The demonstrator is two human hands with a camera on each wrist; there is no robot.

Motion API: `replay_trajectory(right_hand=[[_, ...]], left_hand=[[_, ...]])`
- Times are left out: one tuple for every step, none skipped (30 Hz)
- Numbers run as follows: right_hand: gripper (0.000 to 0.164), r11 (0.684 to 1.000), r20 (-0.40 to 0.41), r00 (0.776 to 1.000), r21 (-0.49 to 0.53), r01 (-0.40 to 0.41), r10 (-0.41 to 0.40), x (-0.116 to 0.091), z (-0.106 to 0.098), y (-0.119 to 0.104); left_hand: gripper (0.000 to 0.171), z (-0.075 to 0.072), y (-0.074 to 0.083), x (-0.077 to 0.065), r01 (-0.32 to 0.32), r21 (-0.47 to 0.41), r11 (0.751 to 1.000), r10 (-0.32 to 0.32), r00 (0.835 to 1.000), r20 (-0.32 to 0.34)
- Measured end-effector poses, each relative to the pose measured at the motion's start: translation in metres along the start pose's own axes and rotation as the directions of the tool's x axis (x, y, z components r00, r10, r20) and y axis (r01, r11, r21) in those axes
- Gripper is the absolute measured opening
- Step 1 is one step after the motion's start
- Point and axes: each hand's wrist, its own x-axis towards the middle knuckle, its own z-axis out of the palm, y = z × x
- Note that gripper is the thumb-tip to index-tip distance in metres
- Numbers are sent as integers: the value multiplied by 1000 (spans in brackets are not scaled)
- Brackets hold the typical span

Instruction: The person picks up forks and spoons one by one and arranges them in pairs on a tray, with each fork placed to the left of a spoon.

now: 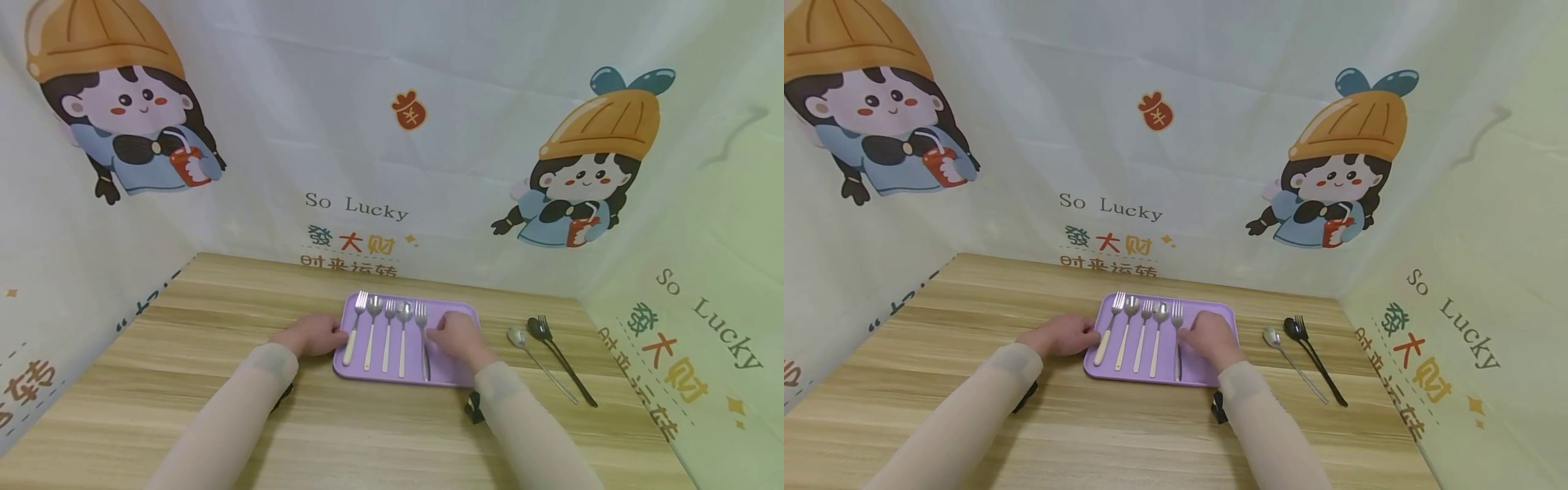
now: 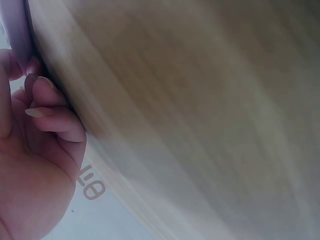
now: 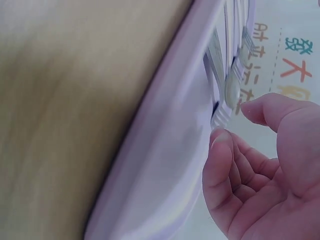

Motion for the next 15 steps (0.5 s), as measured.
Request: replay_trajectory(right_hand=[[25,1000,-4,1000,2,-1,1,0,-1,2],[24,1000,-6,1000,4,-3,3,1,-3,4],[24,1000,-11,1000,8,-7,7,2,-4,6],[24,1000,-15,1000,9,-12,12,2,-6,9],[24,1000,-19,1000,13,-13,14,2,-7,11],[24,1000,-20,1000,14,-20,20,2,-9,14],[24,1000,-26,999,10,-22,23,2,-11,17],[24,1000,-32,999,5,-22,23,2,-13,19],[24,1000,-35,999,2,-29,29,2,-16,22],[24,999,-36,999,3,-33,33,1,-19,25],[25,999,-35,999,5,-39,40,1,-22,27],[25,999,-36,998,3,-46,46,1,-25,30],[25,999,-39,998,3,-50,50,0,-28,34],[25,999,-39,998,5,-51,52,0,-31,37],[25,999,-38,998,10,-49,50,-1,-34,40]], left_hand=[[30,0,0,0,-1,1,1000,1,1000,-2],[30,1,-1,0,-2,-1,1000,2,1000,-2],[30,1,-1,1,-1,-1,1000,1,1000,-1],[30,2,-1,1,-2,-2,1000,2,1000,-1],[30,2,-1,1,-2,-4,1000,2,1000,-1],[30,2,-2,1,-3,-6,1000,3,1000,-1],[30,2,-2,1,-3,-8,1000,3,1000,-1],[30,2,-2,1,-3,-9,1000,3,1000,-1],[30,2,-2,1,-1,-9,1000,1,1000,-2],[30,1,-2,1,1,-9,1000,-1,1000,-2],[30,1,-2,1,2,-9,1000,-2,1000,-2],[30,1,-2,1,3,-9,1000,-3,1000,-3],[30,1,-2,1,5,-8,1000,-5,1000,-4],[30,1,-2,1,6,-7,1000,-6,1000,-5],[30,1,-2,1,8,-8,1000,-8,1000,-4]])
